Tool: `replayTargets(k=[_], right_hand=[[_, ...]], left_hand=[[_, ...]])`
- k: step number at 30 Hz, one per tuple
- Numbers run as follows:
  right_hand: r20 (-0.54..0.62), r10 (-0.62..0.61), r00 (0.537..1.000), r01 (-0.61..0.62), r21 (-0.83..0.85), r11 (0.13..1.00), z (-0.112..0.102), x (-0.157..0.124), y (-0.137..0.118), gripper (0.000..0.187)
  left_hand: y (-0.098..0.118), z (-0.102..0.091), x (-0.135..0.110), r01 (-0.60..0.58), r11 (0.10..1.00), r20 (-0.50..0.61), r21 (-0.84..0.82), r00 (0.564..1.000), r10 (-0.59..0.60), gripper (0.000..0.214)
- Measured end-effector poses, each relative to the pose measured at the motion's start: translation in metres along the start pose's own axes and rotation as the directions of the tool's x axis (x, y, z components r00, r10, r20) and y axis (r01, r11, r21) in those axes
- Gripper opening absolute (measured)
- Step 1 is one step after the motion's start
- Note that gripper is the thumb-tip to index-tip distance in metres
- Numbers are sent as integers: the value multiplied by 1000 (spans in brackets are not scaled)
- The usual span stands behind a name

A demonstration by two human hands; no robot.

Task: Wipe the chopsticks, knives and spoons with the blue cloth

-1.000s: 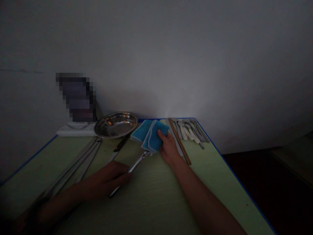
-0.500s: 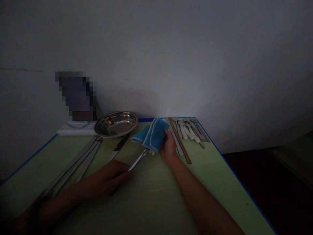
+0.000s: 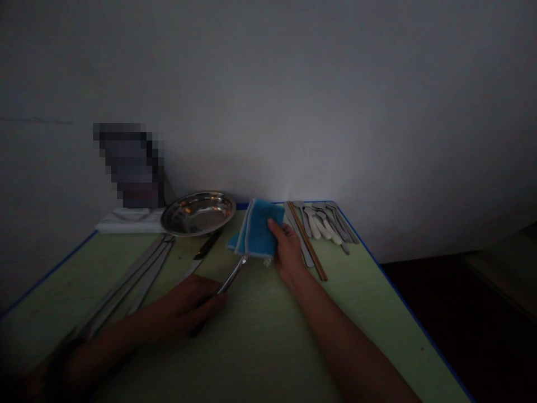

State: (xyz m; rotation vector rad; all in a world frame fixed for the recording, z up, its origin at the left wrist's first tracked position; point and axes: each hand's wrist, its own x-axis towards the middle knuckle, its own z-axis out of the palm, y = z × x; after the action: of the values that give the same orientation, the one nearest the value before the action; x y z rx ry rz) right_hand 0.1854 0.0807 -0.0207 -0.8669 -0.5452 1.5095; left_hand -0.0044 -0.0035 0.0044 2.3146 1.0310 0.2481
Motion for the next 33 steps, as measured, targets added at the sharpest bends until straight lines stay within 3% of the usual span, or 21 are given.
replayTargets(k=[5,13,18,24,28,33], right_hand=[[49,96,994,-96,-4,995,-4,2,-1,24],[130,147,981,-160,99,982,-5,4,-2,18],[182,69,981,-80,57,995,-8,4,1,23],[93,53,994,-56,30,998,-1,-2,-1,25],[56,-24,998,22,26,999,3,-3,0,30],[-127,-42,991,49,49,998,4,-2,4,33]], left_hand=[[-1,0,0,6,998,6,59,1000,-7,40],[-1,-1,0,-5,999,-4,46,1000,6,42],[0,0,-1,4,1000,-17,24,1000,-3,42],[2,0,-1,-25,996,-15,87,1000,27,41],[3,-1,1,-41,994,15,101,999,40,40],[2,-2,-1,-14,1000,17,10,1000,14,39]])
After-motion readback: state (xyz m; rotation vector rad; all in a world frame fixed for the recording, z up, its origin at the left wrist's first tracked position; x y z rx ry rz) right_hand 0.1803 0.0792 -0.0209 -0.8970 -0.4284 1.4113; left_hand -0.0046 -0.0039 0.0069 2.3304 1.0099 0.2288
